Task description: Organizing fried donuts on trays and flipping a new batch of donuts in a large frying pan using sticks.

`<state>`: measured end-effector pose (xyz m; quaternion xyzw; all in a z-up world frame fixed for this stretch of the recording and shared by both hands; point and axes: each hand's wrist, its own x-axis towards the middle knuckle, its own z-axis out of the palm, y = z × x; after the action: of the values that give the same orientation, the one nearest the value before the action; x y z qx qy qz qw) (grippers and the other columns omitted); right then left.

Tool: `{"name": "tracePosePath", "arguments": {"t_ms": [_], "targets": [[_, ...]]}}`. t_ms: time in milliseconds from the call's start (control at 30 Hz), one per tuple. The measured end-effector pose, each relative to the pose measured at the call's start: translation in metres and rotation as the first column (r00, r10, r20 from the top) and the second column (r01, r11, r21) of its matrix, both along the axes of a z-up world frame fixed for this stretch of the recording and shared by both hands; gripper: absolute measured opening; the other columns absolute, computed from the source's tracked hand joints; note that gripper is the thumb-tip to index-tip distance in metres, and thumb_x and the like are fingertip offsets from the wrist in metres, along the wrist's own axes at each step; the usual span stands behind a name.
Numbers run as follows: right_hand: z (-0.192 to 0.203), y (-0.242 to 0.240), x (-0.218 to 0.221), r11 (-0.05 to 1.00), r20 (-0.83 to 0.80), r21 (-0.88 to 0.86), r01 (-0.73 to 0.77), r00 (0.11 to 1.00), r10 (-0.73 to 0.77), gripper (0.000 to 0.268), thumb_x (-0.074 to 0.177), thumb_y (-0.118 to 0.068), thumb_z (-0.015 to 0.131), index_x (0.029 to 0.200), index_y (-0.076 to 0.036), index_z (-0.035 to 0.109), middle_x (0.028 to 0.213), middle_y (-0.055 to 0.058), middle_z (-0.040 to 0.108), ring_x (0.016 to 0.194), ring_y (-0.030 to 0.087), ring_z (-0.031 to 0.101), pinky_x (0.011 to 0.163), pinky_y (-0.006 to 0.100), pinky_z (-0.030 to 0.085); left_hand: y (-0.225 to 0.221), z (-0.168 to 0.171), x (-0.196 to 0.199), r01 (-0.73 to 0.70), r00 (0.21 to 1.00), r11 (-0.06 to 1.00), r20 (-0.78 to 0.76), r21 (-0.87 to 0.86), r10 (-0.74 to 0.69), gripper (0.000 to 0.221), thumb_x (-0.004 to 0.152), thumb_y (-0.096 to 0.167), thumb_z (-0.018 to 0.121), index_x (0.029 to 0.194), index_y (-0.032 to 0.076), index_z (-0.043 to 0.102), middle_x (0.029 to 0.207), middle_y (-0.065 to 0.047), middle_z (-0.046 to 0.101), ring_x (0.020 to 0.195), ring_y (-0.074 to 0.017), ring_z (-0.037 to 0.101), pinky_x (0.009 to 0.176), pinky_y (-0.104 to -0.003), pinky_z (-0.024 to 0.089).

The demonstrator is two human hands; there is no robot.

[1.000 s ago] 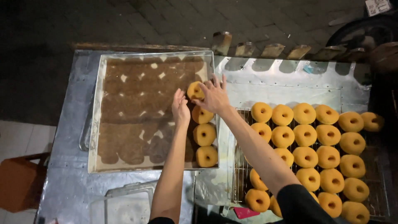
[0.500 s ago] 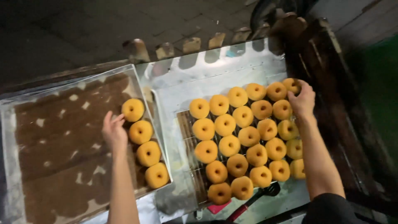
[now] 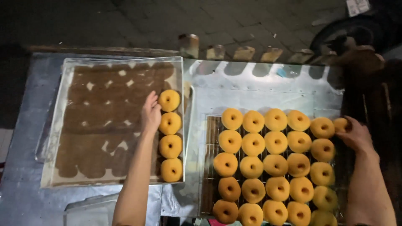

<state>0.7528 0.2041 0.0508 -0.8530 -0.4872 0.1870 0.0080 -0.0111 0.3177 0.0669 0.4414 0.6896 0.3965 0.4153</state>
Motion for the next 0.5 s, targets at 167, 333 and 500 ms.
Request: {"name": "tracePosePath", "arguments": {"t_ms": [167, 333, 500], "targets": [[-0.037, -0.013, 0.006, 0.792, -0.157, 0.585, 0.173, 0.983, -0.099, 0.066, 0.087, -0.032, 0.094, 0.135, 0.0, 0.062, 0.117, 0.018, 0.068, 0.098, 0.028, 0.065, 0.08, 0.039, 0.051, 0.0, -0.029, -0.009, -0.033, 0.995, 0.999, 0.098, 0.034, 0.029, 0.066, 0.082, 0.007, 0.049, 0.147, 0.012, 0.056, 0.137, -0.016, 0.067, 0.124, -0.0231, 0.065, 0.108, -0.033, 0.049], [0.026, 0.064, -0.171, 0.746, -0.457, 0.574, 0.338, 0.888, -0.05, 0.062, 0.094, -0.019, 0.086, 0.146, -0.019, 0.052, 0.126, 0.011, 0.061, 0.098, 0.02, 0.064, 0.062, 0.031, 0.051, -0.025, 0.019, -0.007, -0.015, 0.988, 0.999, 0.15, -0.032, 0.02, 0.061, 0.089, 0.006, 0.046, 0.15, 0.013, 0.051, 0.143, -0.013, 0.064, 0.129, -0.0236, 0.063, 0.112, -0.035, 0.046], [0.104, 0.123, -0.435, 0.774, -0.5, 0.614, -0.155, 0.682, 0.533, 0.084, 0.073, -0.01, 0.092, 0.148, -0.008, 0.056, 0.131, 0.026, 0.063, 0.122, 0.049, 0.059, 0.106, 0.059, 0.046, -0.059, 0.024, -0.062, -0.222, 0.975, 0.959, 0.025, 0.174, 0.221, 0.06, 0.086, -0.001, 0.057, 0.145, 0.009, 0.058, 0.139, -0.019, 0.064, 0.127, -0.0328, 0.063, 0.104, -0.044, 0.051]]}}
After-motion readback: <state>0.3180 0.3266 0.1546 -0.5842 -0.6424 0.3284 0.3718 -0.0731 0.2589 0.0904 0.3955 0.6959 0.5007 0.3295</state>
